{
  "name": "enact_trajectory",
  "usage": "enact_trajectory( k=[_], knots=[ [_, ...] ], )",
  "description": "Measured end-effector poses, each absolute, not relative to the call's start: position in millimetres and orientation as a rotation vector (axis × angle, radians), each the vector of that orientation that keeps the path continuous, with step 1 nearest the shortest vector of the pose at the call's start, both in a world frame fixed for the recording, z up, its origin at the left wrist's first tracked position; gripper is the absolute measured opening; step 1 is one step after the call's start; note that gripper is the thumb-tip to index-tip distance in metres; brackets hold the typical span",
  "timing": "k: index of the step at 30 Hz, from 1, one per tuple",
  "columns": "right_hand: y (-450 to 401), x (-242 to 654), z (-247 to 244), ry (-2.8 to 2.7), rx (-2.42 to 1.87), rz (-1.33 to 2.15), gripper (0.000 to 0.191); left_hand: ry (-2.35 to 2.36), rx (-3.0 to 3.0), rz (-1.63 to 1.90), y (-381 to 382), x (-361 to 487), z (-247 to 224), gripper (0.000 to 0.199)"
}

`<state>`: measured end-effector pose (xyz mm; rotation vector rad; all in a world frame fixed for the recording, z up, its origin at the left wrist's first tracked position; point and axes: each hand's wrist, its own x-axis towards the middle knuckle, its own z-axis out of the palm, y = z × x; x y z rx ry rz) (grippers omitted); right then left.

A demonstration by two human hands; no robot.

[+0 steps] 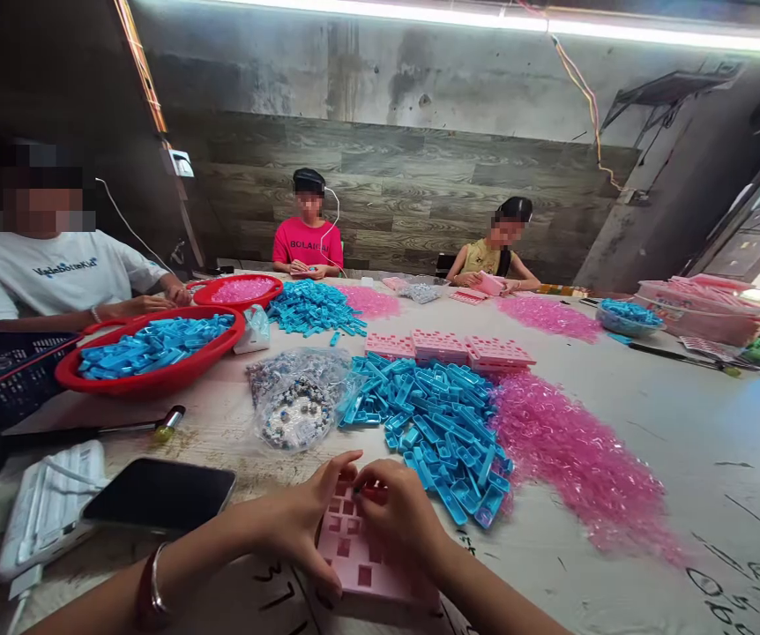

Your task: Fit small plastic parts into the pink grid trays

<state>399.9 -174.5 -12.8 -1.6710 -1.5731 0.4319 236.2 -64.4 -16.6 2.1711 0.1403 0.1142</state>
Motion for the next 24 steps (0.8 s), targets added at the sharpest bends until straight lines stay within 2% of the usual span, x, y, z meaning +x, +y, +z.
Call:
enact_trajectory(
  k=[11,14,18,24],
  knots=[
    [-167.8,397.6,-5.3,-1.798,-1.635,0.297,0.026,0.156,2.200,0.112,-64.7,235.6,-17.2,0.125],
    [-170.5,421.4,6.3,-1.779,-1.626,0.207,0.030,0.162,2.177,0.094,-63.7,234.7,-17.3,0.123],
    [-208.6,497.2,21.8,-1.337,-2.062,-0.205,0.026,0.191,2.159,0.036,-63.2,234.8,-15.8,0.125],
    [-277.3,566.8,-2.2,-1.094,-2.314,-0.349,0.044,0.173,2.167,0.065,-65.6,235.6,-10.7,0.119]
  ],
)
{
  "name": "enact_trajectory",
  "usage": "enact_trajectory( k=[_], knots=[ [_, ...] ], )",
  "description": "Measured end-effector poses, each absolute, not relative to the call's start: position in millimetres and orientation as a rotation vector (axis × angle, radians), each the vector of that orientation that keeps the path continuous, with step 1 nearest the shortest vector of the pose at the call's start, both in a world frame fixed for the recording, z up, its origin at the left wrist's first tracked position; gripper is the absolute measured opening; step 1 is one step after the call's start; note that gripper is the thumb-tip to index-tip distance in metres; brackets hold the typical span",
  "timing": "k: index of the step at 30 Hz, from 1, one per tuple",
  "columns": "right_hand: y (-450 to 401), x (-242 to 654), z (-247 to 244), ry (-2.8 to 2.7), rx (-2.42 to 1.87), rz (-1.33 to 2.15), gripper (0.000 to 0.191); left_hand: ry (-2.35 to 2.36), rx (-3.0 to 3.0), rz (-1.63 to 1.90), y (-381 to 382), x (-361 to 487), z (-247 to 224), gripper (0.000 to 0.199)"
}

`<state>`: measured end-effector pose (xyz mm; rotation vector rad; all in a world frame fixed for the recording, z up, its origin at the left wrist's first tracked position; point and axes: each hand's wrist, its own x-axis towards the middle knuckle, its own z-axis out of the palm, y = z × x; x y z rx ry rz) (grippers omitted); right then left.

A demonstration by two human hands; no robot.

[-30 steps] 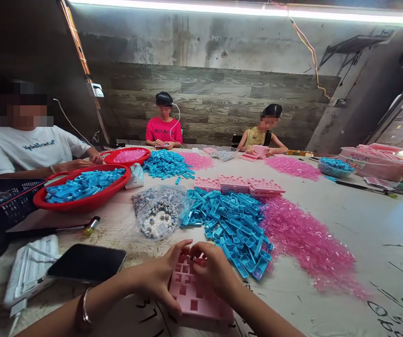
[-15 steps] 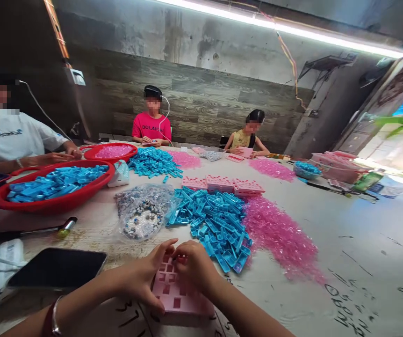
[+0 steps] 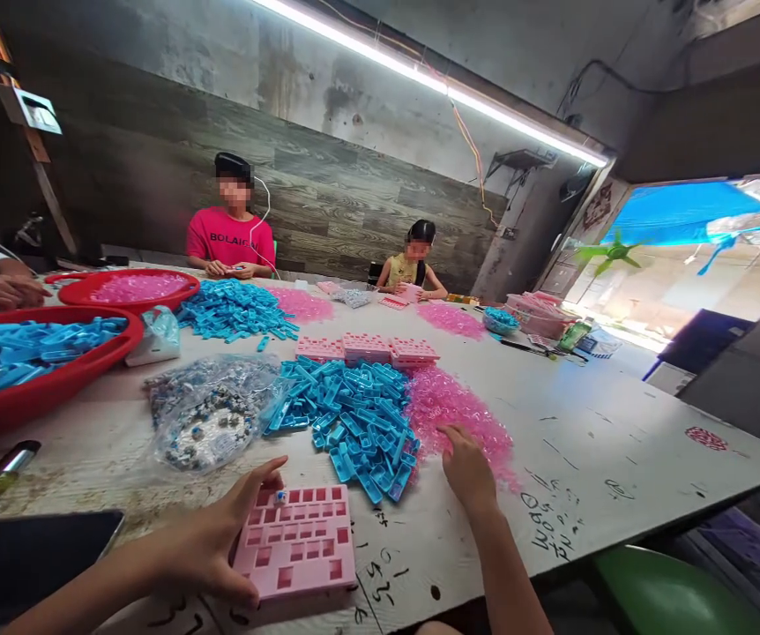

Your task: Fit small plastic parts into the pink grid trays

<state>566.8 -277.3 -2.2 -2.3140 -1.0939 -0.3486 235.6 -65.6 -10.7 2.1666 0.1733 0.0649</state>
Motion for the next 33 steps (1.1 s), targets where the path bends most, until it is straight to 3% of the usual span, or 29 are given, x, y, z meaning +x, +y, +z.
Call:
enact_trajectory(
  k=[6,13,19,23,26,30,33],
  knots=[
    [-268.3,565.9,-24.8,-1.175,-2.400,-0.236,0.032,0.207,2.182,0.049,-63.8,235.6,-14.2,0.120],
    [-261.8,570.3,-24.6,-1.154,-2.400,-0.371,0.017,0.186,2.172,0.043,-62.6,237.3,-16.6,0.122],
    [-253.4,544.6,10.7,-0.946,-2.139,-0.466,0.019,0.165,2.171,0.069,-65.7,234.6,-11.4,0.121],
    [-231.8,484.7,51.4,-1.075,-1.746,0.122,0.032,0.111,2.164,0.058,-62.6,233.2,-9.6,0.124],
    [-213.2,436.6,54.9,-1.363,-1.685,0.406,0.019,0.118,2.183,0.020,-60.0,232.6,-5.9,0.127],
    [-197.9,404.8,22.2,-1.657,-1.799,0.485,0.015,0.143,2.235,0.011,-60.8,232.6,-0.8,0.124],
    [-195.1,404.7,3.9,-1.705,-1.788,0.440,0.019,0.189,2.247,0.086,-62.7,234.3,1.1,0.103]
  ],
)
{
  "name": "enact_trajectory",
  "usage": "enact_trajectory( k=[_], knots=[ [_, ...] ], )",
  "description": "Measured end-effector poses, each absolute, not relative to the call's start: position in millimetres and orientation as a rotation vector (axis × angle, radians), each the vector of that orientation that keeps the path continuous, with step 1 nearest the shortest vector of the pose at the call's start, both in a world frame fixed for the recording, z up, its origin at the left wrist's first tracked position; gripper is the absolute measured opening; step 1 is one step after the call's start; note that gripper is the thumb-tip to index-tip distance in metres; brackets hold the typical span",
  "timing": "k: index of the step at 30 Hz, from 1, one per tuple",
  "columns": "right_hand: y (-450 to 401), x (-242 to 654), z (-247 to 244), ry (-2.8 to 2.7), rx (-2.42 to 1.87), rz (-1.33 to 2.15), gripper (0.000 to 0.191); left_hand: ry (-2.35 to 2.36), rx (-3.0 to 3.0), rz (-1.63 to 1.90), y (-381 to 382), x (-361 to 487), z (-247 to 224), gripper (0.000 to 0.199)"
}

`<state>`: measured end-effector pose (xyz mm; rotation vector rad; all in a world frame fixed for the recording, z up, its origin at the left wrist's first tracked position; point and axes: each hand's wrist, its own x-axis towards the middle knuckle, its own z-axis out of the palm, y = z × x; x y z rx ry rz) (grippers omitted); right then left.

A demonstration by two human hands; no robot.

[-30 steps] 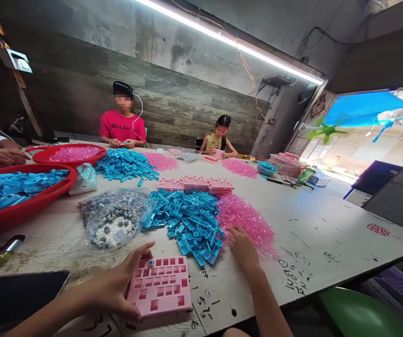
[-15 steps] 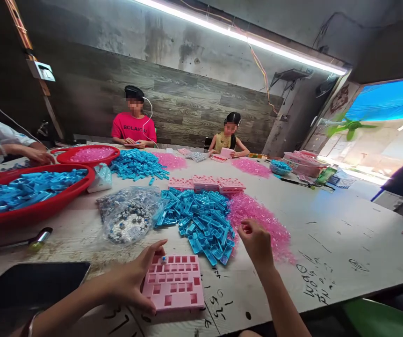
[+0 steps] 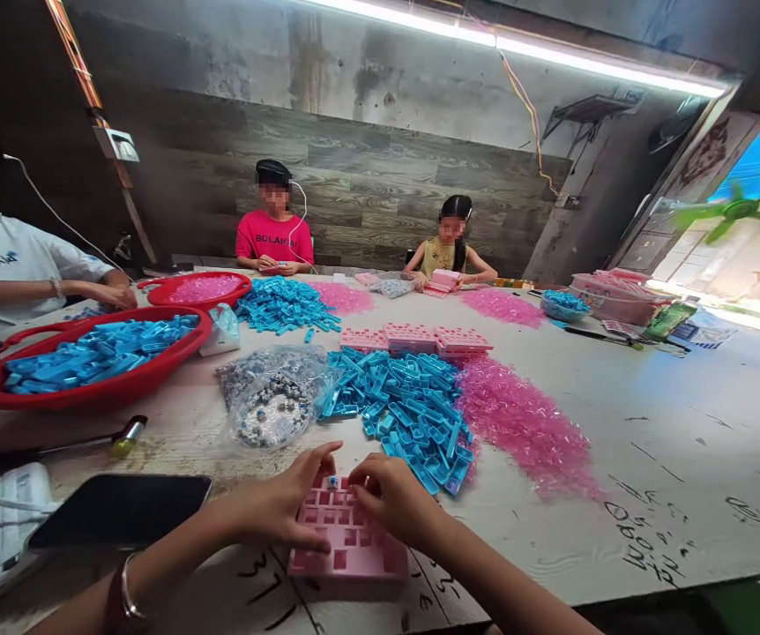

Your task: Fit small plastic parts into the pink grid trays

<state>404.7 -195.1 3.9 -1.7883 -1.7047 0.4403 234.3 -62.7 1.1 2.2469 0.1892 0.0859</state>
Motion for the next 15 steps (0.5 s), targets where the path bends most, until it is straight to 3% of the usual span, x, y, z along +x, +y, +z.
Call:
enact_trajectory(
  k=[4,7,15],
  knots=[
    [-198.5,409.9,4.7,-1.758,-1.715,0.424,0.023,0.250,2.274,0.180,-61.7,239.1,1.2,0.063],
    [-202.6,411.6,7.9,-1.873,-1.663,0.439,0.029,0.243,2.320,0.230,-58.3,242.7,-0.6,0.045],
    [-197.6,410.6,0.9,-1.786,-1.638,0.351,0.017,0.195,2.358,0.223,-59.1,245.0,0.3,0.043]
  ],
)
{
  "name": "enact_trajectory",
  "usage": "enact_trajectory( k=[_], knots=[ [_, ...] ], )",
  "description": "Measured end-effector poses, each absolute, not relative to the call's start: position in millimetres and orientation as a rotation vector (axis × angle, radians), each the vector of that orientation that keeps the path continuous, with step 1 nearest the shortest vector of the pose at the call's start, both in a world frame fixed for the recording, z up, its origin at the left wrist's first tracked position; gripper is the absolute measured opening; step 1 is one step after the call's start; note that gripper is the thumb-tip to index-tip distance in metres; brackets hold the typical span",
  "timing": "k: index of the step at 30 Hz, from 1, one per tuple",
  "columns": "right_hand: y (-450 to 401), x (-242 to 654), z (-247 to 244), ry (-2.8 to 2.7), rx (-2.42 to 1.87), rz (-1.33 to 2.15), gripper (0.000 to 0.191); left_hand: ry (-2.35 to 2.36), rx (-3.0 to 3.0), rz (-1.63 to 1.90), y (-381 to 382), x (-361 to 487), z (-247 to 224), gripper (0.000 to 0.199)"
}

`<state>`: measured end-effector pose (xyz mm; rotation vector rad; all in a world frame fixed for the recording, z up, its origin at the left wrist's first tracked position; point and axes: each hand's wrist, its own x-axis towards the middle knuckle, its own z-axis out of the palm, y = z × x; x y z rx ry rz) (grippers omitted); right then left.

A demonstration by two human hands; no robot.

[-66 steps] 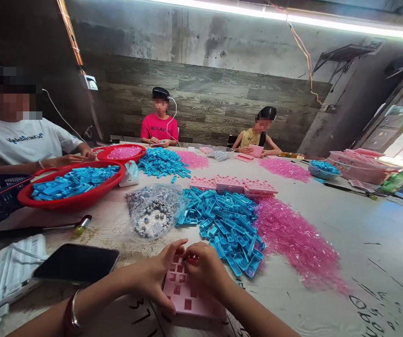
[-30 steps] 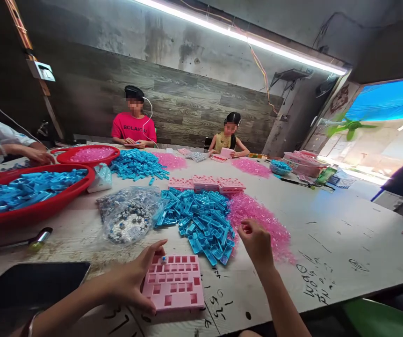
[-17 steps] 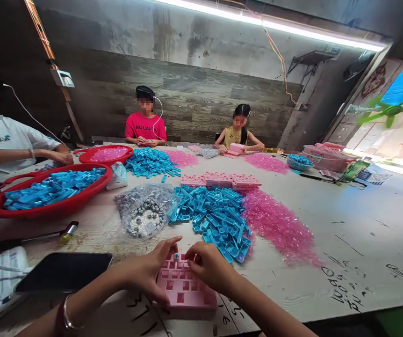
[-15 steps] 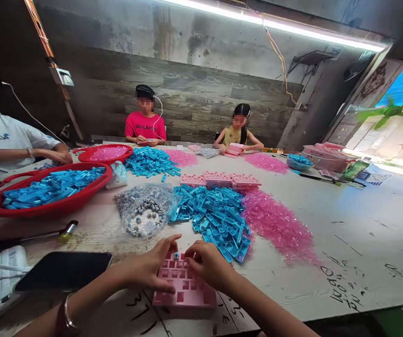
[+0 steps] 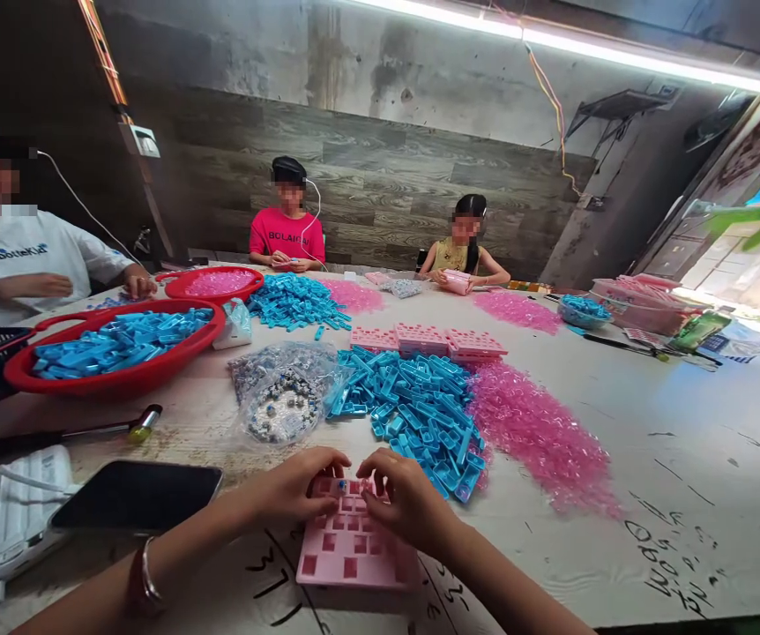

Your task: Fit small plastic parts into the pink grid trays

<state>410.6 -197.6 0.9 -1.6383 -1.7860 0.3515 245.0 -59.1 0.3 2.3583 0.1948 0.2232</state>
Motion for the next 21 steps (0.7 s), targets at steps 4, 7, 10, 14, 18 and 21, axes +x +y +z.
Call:
enact_trajectory(
  k=[4,7,10,14,18,21],
  knots=[
    [-189.0,400.3,-1.4,-1.795,-1.575,0.293,0.018,0.140,2.374,0.219,-63.8,245.7,1.1,0.035],
    [-186.6,393.8,-1.4,-1.804,-1.566,0.330,0.017,0.118,2.357,0.254,-64.2,246.4,-1.4,0.031],
    [-187.3,391.7,-1.1,-1.813,-1.586,0.338,0.018,0.082,2.323,0.265,-62.8,246.9,-4.1,0.036],
    [-187.8,393.0,-2.4,-1.826,-1.570,0.334,0.019,0.070,2.317,0.296,-61.8,247.3,-6.1,0.033],
    [-186.7,394.3,-3.0,-1.821,-1.554,0.345,0.018,0.120,2.322,0.315,-62.4,248.4,-7.4,0.024],
    [-186.0,396.0,-1.3,-1.823,-1.569,0.348,0.020,0.249,2.298,0.285,-62.8,249.5,-8.9,0.015]
  ],
)
